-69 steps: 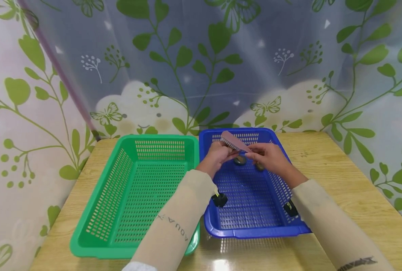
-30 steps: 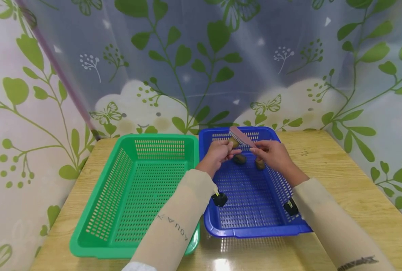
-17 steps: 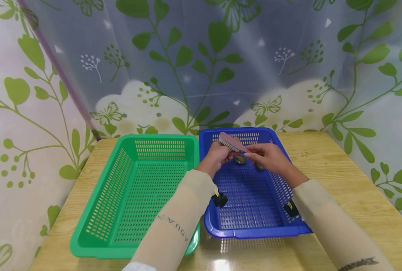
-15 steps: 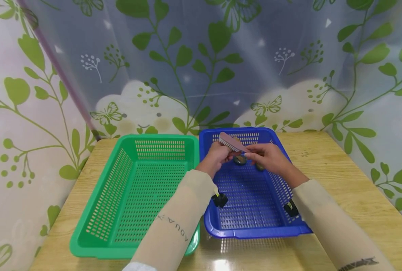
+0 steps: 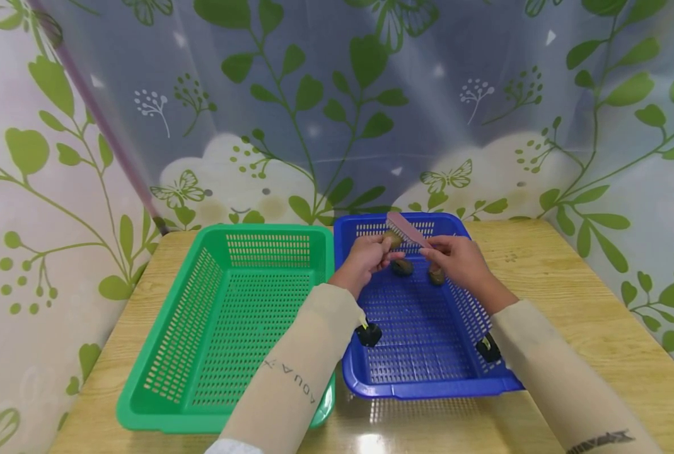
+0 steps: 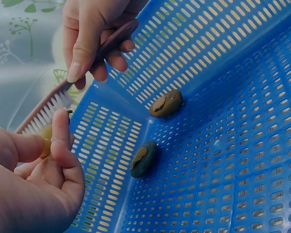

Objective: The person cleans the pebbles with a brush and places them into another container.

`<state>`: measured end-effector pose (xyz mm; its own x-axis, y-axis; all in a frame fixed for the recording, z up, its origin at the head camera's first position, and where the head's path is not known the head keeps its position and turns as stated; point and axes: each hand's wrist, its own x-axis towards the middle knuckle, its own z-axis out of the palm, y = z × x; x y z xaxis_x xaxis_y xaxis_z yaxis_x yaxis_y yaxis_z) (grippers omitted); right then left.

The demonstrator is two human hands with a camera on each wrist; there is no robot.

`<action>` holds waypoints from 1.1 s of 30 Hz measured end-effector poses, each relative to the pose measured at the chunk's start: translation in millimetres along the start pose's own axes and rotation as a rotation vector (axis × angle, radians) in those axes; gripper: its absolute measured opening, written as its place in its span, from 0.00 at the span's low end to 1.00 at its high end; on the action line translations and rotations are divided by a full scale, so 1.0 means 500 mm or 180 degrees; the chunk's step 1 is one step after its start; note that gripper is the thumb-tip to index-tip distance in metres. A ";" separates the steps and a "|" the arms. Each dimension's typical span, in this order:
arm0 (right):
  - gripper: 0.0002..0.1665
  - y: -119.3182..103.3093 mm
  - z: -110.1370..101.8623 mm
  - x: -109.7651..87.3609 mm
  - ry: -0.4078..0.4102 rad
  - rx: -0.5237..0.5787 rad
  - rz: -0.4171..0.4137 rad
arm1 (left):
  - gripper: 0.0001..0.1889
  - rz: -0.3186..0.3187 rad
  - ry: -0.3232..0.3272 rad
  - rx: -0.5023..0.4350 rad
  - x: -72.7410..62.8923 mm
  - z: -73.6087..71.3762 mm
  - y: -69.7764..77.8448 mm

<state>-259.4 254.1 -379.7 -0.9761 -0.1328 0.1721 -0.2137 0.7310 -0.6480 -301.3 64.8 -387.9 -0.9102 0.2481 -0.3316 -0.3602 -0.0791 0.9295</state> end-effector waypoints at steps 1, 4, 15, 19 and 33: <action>0.21 0.001 0.000 0.000 0.0022 -0.0029 0.0035 | 0.18 0.0000 -0.0001 -0.0006 0.000 0.000 0.000; 0.21 0.000 -0.002 -0.001 0.0037 -0.0121 0.0162 | 0.18 -0.0002 0.0001 -0.0011 0.002 0.000 -0.001; 0.22 0.005 -0.006 0.000 0.0052 -0.0186 0.0327 | 0.18 0.0020 -0.0022 0.0007 0.003 0.000 -0.003; 0.22 0.005 -0.004 0.002 -0.0029 -0.0031 0.0230 | 0.17 0.0031 0.0010 -0.0001 0.004 0.001 -0.004; 0.21 -0.003 0.004 -0.002 -0.0448 0.0290 -0.0300 | 0.16 0.0050 -0.0004 0.0030 0.005 0.001 -0.009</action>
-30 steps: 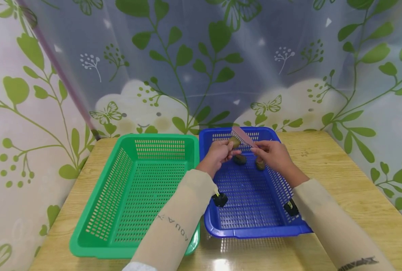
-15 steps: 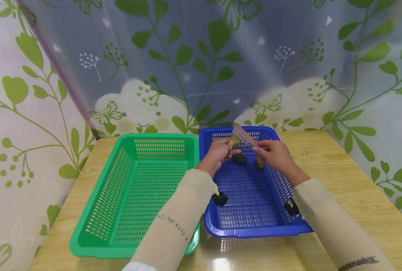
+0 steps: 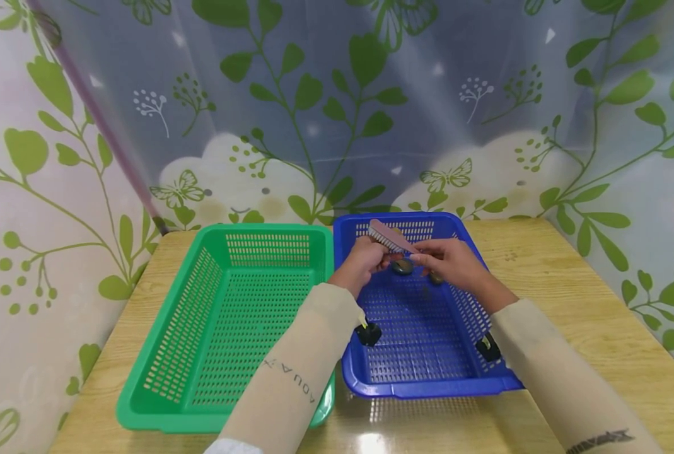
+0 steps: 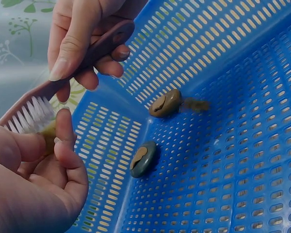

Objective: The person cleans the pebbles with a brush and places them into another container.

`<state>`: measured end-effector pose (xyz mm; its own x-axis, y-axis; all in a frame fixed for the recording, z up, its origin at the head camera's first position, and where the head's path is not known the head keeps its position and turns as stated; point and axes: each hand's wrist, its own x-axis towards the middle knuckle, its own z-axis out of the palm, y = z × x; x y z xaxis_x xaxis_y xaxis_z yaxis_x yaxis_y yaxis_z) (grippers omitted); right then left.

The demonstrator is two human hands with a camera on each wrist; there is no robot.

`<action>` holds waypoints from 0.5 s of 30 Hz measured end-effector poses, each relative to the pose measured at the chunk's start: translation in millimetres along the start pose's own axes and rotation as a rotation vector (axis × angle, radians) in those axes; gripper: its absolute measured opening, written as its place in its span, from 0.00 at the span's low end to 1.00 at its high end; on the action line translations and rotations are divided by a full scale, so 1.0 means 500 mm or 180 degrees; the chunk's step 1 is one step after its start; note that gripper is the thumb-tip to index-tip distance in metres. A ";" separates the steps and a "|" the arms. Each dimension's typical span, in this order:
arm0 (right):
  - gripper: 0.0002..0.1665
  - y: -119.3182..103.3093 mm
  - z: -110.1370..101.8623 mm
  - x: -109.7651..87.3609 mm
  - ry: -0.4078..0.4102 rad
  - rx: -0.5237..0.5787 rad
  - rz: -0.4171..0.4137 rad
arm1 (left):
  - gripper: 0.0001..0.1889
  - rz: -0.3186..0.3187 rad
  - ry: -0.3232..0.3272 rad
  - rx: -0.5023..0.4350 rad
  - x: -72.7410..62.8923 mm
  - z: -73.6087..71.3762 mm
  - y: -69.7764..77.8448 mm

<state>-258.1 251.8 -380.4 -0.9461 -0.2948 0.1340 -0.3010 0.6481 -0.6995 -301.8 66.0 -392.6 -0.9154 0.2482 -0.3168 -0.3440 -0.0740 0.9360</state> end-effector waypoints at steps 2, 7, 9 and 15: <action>0.21 0.000 0.001 0.000 -0.0011 0.0018 -0.0007 | 0.16 -0.0011 0.0008 0.0007 -0.001 0.000 -0.001; 0.21 0.001 0.002 -0.001 -0.0031 0.0043 -0.0005 | 0.17 -0.0038 0.0004 0.0058 -0.002 -0.001 -0.001; 0.20 0.001 0.001 -0.001 -0.0010 0.0021 -0.0001 | 0.17 -0.0044 -0.0016 0.0066 -0.002 -0.001 0.000; 0.20 0.002 -0.003 0.000 0.0127 -0.0092 0.0131 | 0.17 -0.0039 -0.0088 0.0089 -0.002 -0.002 0.003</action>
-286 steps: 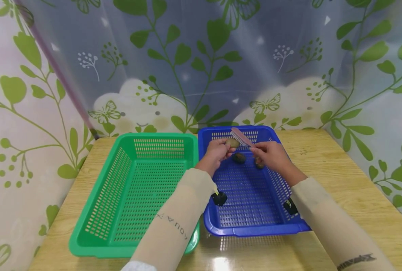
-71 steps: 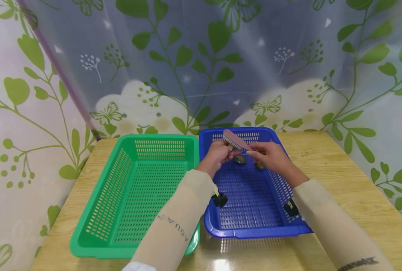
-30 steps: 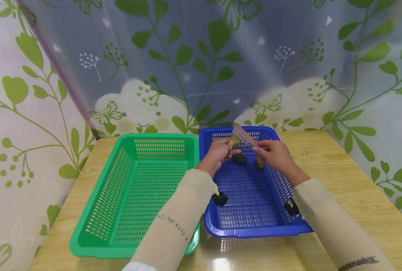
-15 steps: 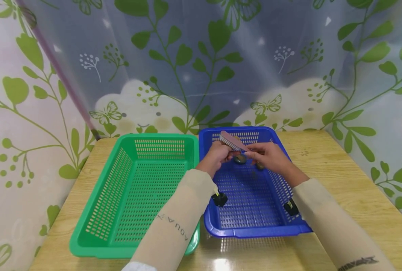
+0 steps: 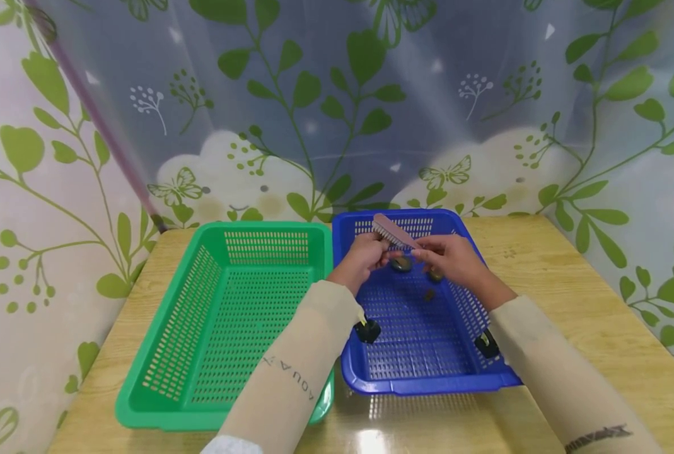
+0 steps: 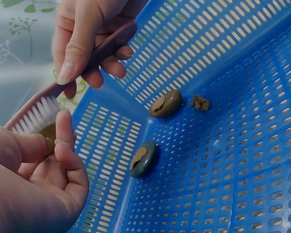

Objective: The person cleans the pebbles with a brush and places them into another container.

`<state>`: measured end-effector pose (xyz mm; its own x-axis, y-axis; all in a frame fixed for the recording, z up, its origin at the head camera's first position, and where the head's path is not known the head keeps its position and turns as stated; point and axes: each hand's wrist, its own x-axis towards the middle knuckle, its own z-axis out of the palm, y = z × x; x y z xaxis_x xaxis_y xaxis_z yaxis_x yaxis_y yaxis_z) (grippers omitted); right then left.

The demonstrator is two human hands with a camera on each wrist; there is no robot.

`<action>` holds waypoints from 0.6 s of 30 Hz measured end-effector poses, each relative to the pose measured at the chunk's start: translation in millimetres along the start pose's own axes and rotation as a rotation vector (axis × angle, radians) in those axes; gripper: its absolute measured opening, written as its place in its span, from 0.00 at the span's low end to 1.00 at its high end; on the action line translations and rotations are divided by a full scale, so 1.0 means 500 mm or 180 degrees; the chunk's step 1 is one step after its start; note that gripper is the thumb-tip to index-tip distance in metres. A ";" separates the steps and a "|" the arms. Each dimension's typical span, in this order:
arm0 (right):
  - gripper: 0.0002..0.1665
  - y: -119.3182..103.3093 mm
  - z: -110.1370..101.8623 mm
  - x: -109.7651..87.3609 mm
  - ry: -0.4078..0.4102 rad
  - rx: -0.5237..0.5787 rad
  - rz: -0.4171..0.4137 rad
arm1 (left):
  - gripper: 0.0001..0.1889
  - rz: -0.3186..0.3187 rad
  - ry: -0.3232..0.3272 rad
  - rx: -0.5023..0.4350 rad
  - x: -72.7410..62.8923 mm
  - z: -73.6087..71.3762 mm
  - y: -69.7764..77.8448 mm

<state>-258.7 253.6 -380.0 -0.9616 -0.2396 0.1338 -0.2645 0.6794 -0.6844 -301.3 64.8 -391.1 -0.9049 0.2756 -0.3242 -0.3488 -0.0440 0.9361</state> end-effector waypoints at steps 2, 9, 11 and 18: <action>0.21 0.000 -0.002 0.001 0.0078 -0.0054 0.0054 | 0.18 -0.0016 -0.0009 -0.0008 0.000 0.000 0.001; 0.21 0.003 -0.006 0.000 0.0337 -0.0330 0.0307 | 0.19 -0.0035 -0.0025 -0.0026 0.001 0.000 0.004; 0.21 0.003 -0.007 0.000 0.0334 -0.0374 0.0402 | 0.19 -0.0041 -0.0017 -0.0010 0.000 0.000 0.004; 0.23 0.002 -0.010 -0.001 0.0320 -0.0383 0.0535 | 0.19 -0.0048 0.0015 0.0108 -0.001 -0.002 0.005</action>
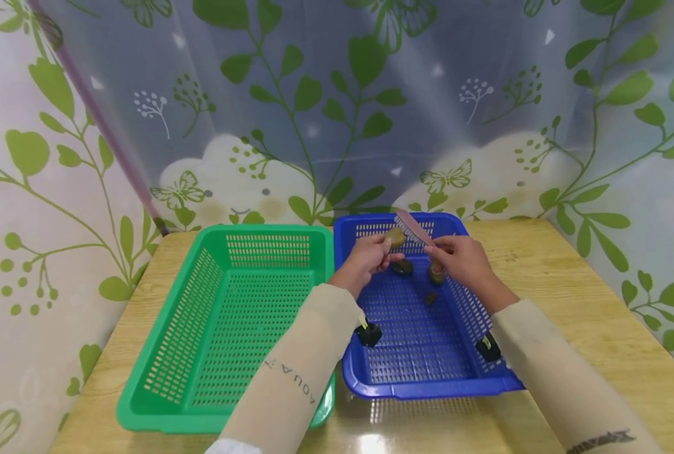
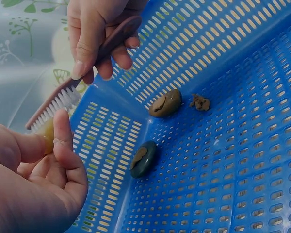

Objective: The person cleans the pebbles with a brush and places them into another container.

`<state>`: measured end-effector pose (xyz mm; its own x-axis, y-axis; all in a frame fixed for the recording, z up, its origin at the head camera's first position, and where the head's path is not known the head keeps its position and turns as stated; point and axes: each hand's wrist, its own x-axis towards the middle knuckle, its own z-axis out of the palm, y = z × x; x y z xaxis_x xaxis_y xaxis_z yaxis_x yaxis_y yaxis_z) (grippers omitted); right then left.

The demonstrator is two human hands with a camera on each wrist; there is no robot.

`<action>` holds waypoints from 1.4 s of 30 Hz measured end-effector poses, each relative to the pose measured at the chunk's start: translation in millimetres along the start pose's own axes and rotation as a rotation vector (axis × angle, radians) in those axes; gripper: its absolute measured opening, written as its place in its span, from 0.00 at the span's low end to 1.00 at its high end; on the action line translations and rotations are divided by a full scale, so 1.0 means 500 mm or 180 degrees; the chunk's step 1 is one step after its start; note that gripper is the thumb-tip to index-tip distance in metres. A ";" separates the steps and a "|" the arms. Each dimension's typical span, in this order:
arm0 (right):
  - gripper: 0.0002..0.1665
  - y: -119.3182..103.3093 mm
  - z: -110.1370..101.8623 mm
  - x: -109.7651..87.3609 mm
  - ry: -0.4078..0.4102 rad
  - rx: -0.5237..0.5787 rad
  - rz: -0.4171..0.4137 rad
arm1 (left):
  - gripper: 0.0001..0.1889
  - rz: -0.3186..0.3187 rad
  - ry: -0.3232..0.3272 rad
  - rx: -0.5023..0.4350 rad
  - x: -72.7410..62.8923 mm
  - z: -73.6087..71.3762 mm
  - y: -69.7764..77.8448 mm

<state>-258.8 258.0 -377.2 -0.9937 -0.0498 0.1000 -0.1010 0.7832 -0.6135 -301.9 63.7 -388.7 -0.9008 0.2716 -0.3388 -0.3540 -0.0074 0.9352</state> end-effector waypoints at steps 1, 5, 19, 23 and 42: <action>0.23 0.001 0.000 0.000 -0.0002 0.0006 0.0010 | 0.19 0.0002 -0.0005 0.0008 0.000 0.000 0.000; 0.23 0.001 0.003 0.002 -0.0031 0.0077 -0.0051 | 0.21 0.0004 -0.0031 0.0052 0.000 0.000 0.000; 0.23 0.000 0.009 0.003 -0.0426 0.0369 -0.0417 | 0.14 0.0138 0.0067 0.0001 0.001 0.004 -0.007; 0.22 -0.002 0.011 -0.001 -0.0549 0.0421 -0.0496 | 0.14 0.0168 0.0137 0.0039 -0.001 0.006 -0.009; 0.20 -0.003 0.007 0.001 -0.0194 0.0358 -0.0350 | 0.17 0.0309 0.0191 -0.0026 0.008 0.006 -0.013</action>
<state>-259.4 254.8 -378.9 -0.9771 -0.1716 0.1259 -0.2107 0.6969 -0.6855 -302.3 67.7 -395.7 -0.9443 0.2112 -0.2524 -0.2661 -0.0389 0.9631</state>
